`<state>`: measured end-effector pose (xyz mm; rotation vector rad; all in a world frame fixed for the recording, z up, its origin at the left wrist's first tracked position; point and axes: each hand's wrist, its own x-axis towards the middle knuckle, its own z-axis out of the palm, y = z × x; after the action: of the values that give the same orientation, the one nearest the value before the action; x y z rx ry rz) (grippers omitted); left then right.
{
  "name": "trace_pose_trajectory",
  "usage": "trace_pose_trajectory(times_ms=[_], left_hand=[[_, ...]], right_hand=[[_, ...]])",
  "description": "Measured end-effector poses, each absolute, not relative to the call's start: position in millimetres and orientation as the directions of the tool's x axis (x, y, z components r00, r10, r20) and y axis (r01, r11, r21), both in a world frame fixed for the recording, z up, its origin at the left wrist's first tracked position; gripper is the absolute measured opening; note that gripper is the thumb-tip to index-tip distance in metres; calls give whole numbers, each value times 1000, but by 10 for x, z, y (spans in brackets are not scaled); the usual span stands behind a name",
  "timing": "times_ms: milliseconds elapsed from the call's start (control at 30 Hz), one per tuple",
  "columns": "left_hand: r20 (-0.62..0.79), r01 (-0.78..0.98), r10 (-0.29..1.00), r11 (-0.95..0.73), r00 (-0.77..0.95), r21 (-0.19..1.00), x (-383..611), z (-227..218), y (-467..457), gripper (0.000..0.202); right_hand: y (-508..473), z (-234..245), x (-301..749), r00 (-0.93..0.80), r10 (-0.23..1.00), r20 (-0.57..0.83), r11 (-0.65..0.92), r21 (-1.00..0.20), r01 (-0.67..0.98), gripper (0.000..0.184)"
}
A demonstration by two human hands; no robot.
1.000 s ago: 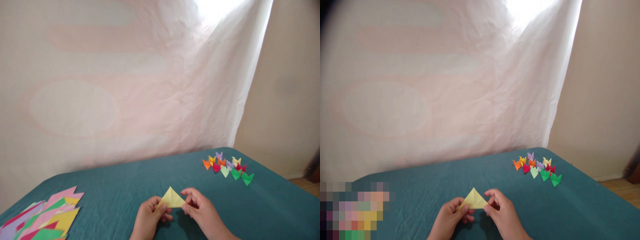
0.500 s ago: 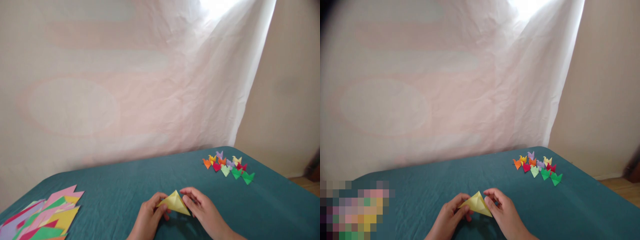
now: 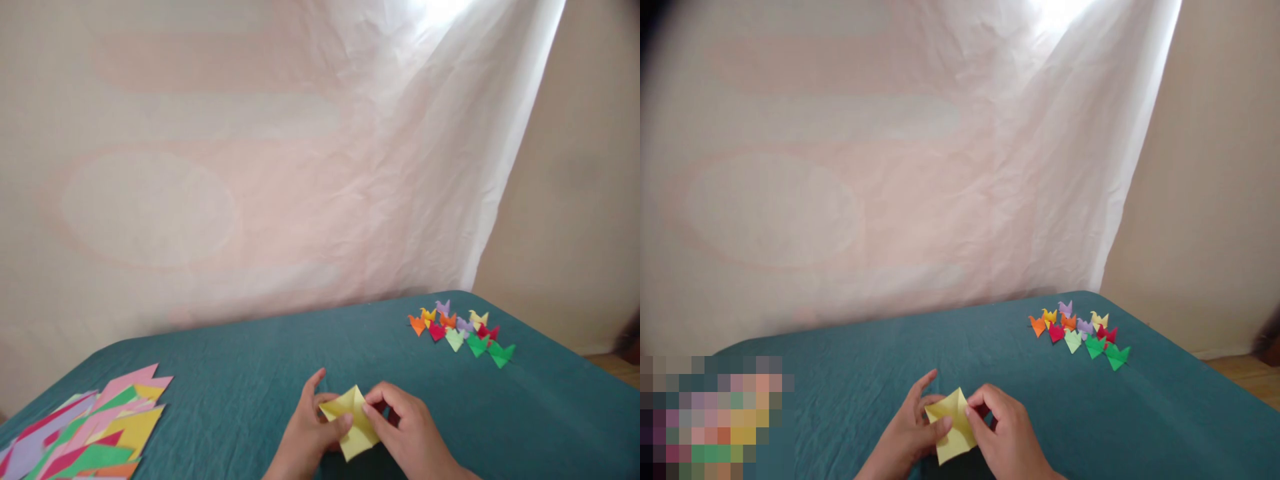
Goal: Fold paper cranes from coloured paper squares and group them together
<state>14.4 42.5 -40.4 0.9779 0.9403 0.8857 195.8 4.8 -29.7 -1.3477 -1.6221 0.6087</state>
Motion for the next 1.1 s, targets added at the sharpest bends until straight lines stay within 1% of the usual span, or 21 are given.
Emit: trace_pose_trajectory(times_ms=[67,133,167,200,267,333,400,500,567,667,733,800,867,933,1033,1100], left_hand=[[-254,-217,908,336,332,917,137,-451,434,111],[-264,-275,906,360,330,892,125,-461,444,107],[-258,-302,910,358,324,884,117,-450,449,105],[-246,-324,917,347,314,880,109,-430,453,103],[-208,-342,933,305,292,889,90,-373,461,98],[-164,-324,948,251,272,912,69,-318,472,90],[-133,-297,958,209,255,932,48,-285,483,79],[-122,-279,964,187,234,942,29,-269,494,52],[-136,-272,962,200,237,941,28,-257,489,33],[-167,-291,951,242,261,926,42,-200,465,19],[-178,-326,939,274,295,905,57,-147,445,15],[-182,-336,915,309,360,890,74,-108,428,20],[-169,-295,891,311,421,903,95,-97,419,27],[-114,-226,897,228,426,947,120,-111,413,28],[-9,-140,930,64,368,988,148,-140,406,21],[-3,-116,943,44,334,992,150,-146,403,18]], right_hand=[[58,-335,1955,16,978,208,186,-905,384,22],[81,-384,1963,1,997,71,70,-974,215,23],[91,-404,1969,-12,1000,27,29,-990,135,24],[99,-419,1977,-20,1000,9,11,-997,74,24],[103,-428,1991,-26,999,33,33,-999,18,23],[92,-418,2004,-55,995,87,90,-995,47,21],[74,-399,2011,-125,981,148,163,-980,111,22],[56,-365,2007,-236,943,236,277,-947,160,27],[60,-343,2002,-248,925,287,336,-923,186,26],[91,-334,2013,-207,924,323,365,-905,219,22],[118,-348,2039,-159,931,330,359,-907,221,23],[139,-369,2068,-117,938,327,346,-909,232,26],[150,-384,2089,-103,943,317,333,-910,246,29],[150,-384,2094,-107,942,318,335,-908,251,30],[135,-360,2072,-116,937,331,349,-907,237,24],[120,-336,2047,-136,938,320,343,-916,207,21]])
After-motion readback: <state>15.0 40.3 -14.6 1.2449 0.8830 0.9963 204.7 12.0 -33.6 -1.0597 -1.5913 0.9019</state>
